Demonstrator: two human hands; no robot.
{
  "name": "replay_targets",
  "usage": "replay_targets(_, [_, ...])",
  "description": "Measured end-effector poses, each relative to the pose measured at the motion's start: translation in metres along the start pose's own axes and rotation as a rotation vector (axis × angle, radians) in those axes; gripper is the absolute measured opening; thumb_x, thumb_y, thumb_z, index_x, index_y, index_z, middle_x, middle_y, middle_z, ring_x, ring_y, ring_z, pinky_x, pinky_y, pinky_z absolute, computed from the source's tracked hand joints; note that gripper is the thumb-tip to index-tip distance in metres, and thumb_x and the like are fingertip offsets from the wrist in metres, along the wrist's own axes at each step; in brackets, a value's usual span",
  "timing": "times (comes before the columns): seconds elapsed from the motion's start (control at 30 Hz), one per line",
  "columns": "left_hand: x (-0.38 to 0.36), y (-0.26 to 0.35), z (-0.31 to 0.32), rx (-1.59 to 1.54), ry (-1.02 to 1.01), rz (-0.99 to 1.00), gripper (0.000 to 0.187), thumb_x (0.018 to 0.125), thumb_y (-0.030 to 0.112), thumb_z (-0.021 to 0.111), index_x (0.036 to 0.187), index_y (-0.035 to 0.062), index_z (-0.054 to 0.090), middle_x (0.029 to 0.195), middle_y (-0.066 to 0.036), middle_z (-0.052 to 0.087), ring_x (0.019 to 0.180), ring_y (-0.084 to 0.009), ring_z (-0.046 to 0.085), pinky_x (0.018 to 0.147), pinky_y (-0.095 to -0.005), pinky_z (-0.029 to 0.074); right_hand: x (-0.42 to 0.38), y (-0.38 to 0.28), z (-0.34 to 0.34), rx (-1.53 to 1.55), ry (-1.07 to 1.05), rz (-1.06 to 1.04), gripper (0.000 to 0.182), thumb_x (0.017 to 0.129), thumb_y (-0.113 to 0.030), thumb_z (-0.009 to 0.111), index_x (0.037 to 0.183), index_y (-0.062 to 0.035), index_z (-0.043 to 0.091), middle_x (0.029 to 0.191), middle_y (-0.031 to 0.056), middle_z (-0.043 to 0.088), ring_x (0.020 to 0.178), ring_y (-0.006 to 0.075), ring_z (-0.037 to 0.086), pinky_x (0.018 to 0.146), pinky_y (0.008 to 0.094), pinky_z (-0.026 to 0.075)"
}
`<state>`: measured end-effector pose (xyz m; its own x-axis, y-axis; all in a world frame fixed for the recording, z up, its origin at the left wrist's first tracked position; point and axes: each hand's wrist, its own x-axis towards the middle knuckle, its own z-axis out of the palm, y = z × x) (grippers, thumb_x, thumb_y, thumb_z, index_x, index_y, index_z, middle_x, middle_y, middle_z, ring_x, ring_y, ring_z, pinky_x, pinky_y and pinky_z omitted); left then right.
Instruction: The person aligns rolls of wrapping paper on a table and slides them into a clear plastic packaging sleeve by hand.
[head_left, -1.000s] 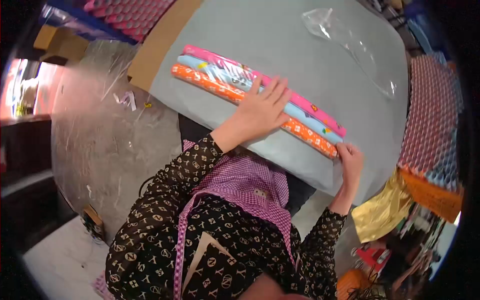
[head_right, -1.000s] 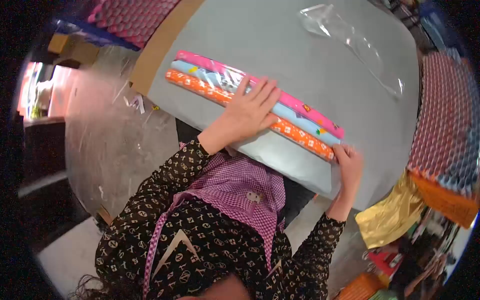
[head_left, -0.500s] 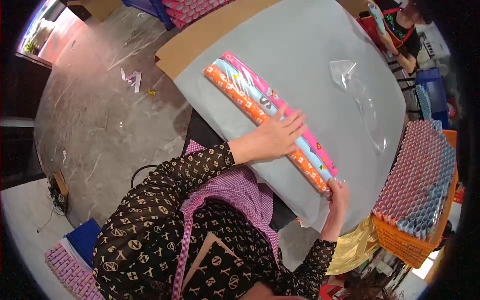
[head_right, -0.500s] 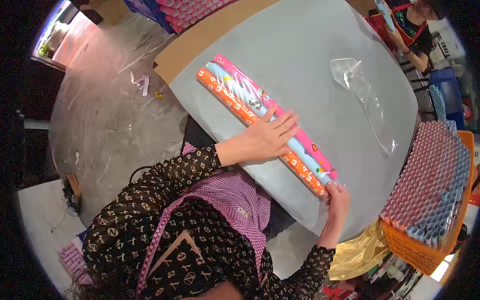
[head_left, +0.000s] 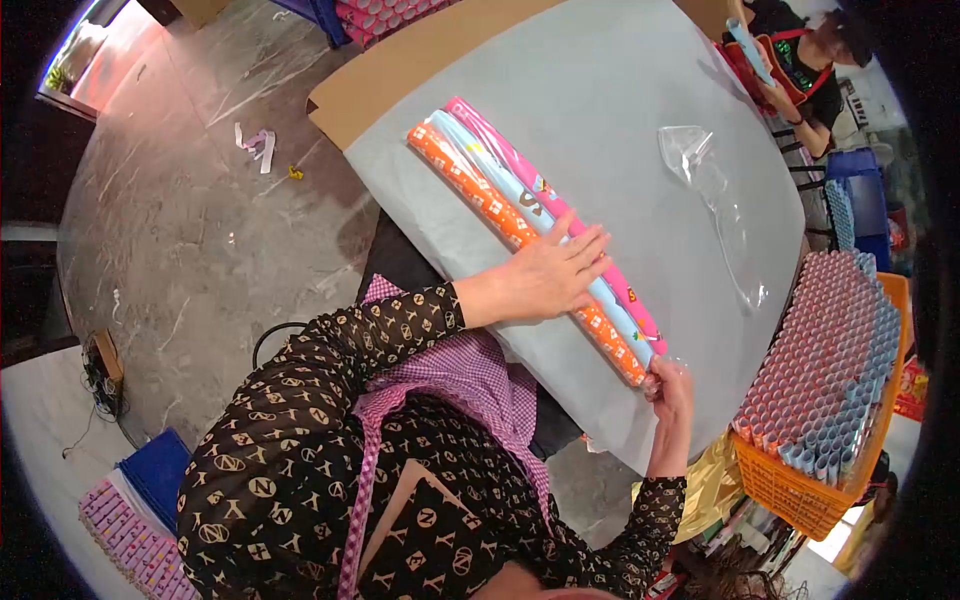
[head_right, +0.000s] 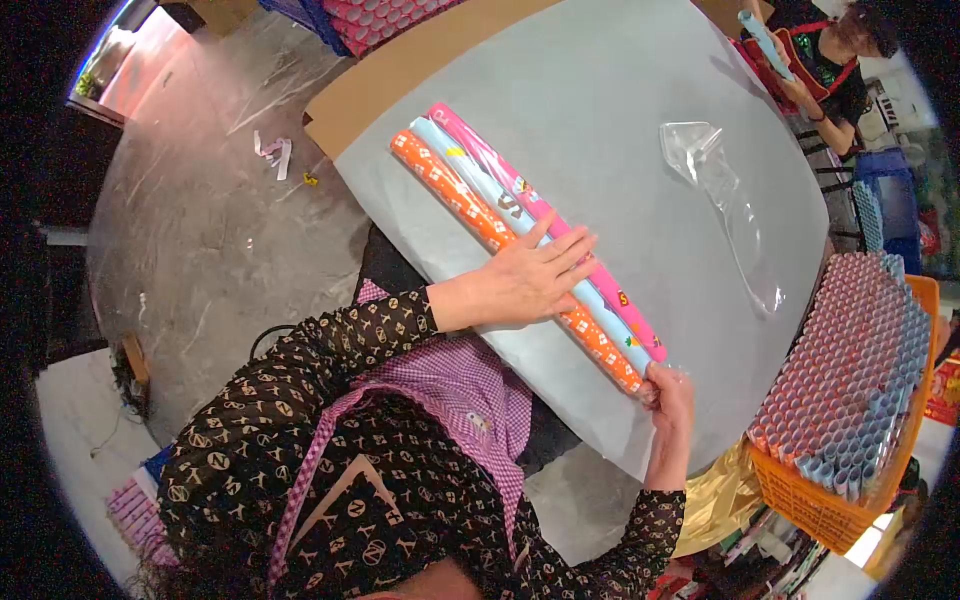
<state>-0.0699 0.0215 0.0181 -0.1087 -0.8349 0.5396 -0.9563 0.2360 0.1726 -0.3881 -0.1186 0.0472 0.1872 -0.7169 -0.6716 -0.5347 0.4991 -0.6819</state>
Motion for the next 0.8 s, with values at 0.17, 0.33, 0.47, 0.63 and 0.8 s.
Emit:
replay_targets(0.17, [0.0,0.001,0.003,0.021,0.007,0.011,0.057,0.089,0.043,0.06,0.125,0.0,0.06,0.137,-0.022,0.053,0.132,-0.0324,0.047,0.113,-0.0609,0.023,-0.003,0.0,0.003,0.053,0.006,0.01,0.023,0.087,-0.025,0.069,0.074,-0.0097,0.058,0.055,0.0021,0.054,0.041,0.0123,0.045,0.039,0.028,0.032])
replay_targets(0.33, [0.0,0.0,0.001,-0.014,-0.003,0.005,0.057,0.087,0.043,0.062,0.125,0.0009,0.06,0.136,-0.02,0.053,0.133,-0.0313,0.046,0.113,-0.0619,0.023,-0.009,0.01,0.003,0.025,0.03,-0.063,0.02,0.086,-0.022,0.07,0.076,-0.0079,0.06,0.06,0.0022,0.056,0.044,0.0124,0.047,0.041,0.028,0.034])
replay_targets(0.47, [0.0,-0.001,0.002,0.005,0.02,0.009,0.058,0.085,0.044,0.063,0.124,0.0009,0.061,0.135,-0.02,0.054,0.132,-0.0314,0.047,0.113,-0.0622,0.022,-0.027,0.011,0.005,-0.183,0.073,-0.16,0.019,0.082,-0.021,0.071,0.083,-0.0035,0.066,0.068,0.0014,0.06,0.057,0.0108,0.052,0.049,0.0282,0.039])
replay_targets(0.63, [0.0,0.0,0.002,-0.017,0.032,0.011,0.056,0.086,0.042,0.063,0.123,0.0012,0.061,0.134,-0.02,0.055,0.13,-0.032,0.049,0.113,-0.0624,0.023,-0.044,0.012,0.01,-0.281,0.079,-0.163,0.023,0.078,-0.022,0.074,0.085,0.0,0.07,0.074,0.0006,0.063,0.067,0.0092,0.053,0.06,0.0268,0.041])
replay_targets(0.8, [0.002,0.001,-0.003,-0.018,0.022,0.002,0.053,0.087,0.04,0.062,0.123,0.0011,0.062,0.133,-0.02,0.056,0.13,-0.0328,0.049,0.112,-0.062,0.023,-0.045,0.018,0.016,-0.293,0.136,-0.168,0.025,0.077,-0.022,0.074,0.085,0.0008,0.072,0.078,0.0004,0.065,0.07,0.0088,0.055,0.063,0.025,0.039])
